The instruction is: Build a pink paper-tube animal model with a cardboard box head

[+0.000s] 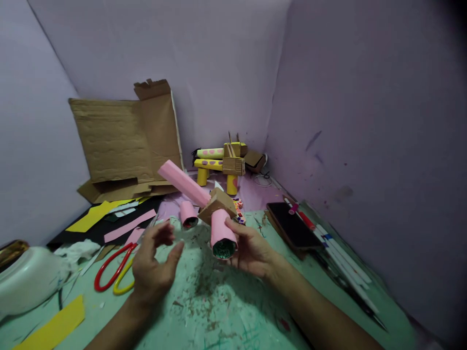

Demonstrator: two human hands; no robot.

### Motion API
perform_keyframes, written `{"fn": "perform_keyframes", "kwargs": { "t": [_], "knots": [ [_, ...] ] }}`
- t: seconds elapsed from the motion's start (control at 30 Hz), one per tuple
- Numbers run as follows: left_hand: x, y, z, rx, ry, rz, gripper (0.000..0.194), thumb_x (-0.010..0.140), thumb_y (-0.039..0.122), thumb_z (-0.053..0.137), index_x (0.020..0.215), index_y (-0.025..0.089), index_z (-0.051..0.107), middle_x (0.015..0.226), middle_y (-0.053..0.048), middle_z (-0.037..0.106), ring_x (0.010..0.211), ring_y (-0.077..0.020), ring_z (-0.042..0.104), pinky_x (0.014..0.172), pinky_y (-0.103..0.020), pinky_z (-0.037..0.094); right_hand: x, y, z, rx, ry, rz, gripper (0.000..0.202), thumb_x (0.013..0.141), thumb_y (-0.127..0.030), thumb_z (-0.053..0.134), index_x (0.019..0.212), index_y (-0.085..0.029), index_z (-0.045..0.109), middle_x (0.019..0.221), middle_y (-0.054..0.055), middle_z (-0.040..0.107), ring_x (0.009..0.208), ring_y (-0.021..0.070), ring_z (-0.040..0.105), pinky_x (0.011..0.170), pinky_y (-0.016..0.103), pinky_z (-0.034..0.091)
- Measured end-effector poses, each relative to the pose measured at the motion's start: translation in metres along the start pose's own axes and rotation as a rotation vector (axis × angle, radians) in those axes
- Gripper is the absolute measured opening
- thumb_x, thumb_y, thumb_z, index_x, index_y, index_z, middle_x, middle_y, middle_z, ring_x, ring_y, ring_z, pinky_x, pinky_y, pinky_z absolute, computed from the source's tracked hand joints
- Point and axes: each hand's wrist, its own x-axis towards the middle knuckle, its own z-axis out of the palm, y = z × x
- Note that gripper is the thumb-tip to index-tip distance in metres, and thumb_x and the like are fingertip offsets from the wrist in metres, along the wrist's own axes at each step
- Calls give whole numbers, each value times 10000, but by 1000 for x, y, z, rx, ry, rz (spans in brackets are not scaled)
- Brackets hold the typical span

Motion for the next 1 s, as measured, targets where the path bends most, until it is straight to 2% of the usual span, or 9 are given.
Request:
{"fn": "perform_keyframes", "kwargs": {
  "t": [0.13, 0.3, 0.5, 0.6, 0.7, 0.77, 0.87, 0.93, 1.0],
  "knots": [
    [-9, 25, 8, -24, -171, 155, 398, 770, 192, 591, 1149, 172, 470, 811, -13, 577, 606, -102, 556, 577, -227, 496, 5, 9, 2, -14, 16, -78, 293, 649, -387, 720, 724, -114, 643, 540, 27, 658, 457, 128, 575, 475, 233, 463],
    [-9, 40, 18, 59, -218, 137, 375, 742, 167, 582, 1103, 178, 481, 636, 47, 555, 465, -77, 503, 450, -181, 438, 2, 19, 10, -86, -12, -154, 349, 595, -418, 772, 677, -104, 644, 532, 17, 630, 471, 106, 549, 508, 213, 450],
    [-13, 41, 25, -93, -204, -1, 242, 784, 96, 490, 987, 208, 558, 707, 32, 661, 544, -85, 617, 495, -152, 479, -1, 25, 19, -139, -44, -302, 353, 599, -407, 792, 699, -103, 645, 540, -12, 592, 447, 71, 488, 459, 177, 401],
    [-15, 42, 29, -176, -194, -113, 190, 809, 150, 505, 977, 200, 578, 732, 6, 680, 572, -112, 635, 502, -179, 492, -2, 27, 20, -134, -81, -366, 335, 606, -399, 791, 700, -112, 646, 554, -16, 582, 465, 76, 488, 482, 184, 414],
    [-14, 49, 30, -288, -201, -288, 154, 825, 248, 518, 958, 192, 574, 635, 13, 629, 462, -108, 565, 431, -200, 458, -6, 28, 24, -144, -134, -451, 326, 610, -368, 794, 801, -138, 665, 641, -7, 618, 594, 114, 562, 595, 203, 465],
    [-11, 54, 28, -384, -232, -351, 202, 836, 307, 503, 984, 185, 565, 586, 23, 580, 423, -104, 520, 407, -210, 438, -8, 29, 27, -137, -166, -494, 321, 619, -354, 791, 839, -156, 665, 719, 3, 645, 681, 134, 591, 652, 214, 483],
    [-3, 55, 19, -513, -319, -321, 321, 841, 355, 484, 1101, 171, 519, 663, 0, 587, 491, -120, 551, 445, -228, 454, -7, 24, 32, -99, -166, -534, 269, 648, -321, 773, 831, -160, 661, 783, 19, 673, 738, 152, 616, 683, 236, 506],
    [4, 48, 10, -501, -296, -289, 343, 842, 361, 479, 1124, 167, 500, 758, -25, 609, 547, -126, 575, 478, -237, 468, -6, 16, 36, -19, -106, -569, 254, 634, -282, 783, 825, -171, 657, 799, 11, 690, 765, 150, 632, 701, 238, 519],
    [13, 35, -1, -349, -211, -274, 293, 830, 350, 496, 1052, 164, 538, 797, -38, 622, 589, -133, 588, 519, -247, 478, -5, 6, 41, 67, -30, -617, 283, 602, -239, 798, 841, -197, 653, 805, -10, 699, 792, 141, 643, 725, 239, 527]
  ]
}}
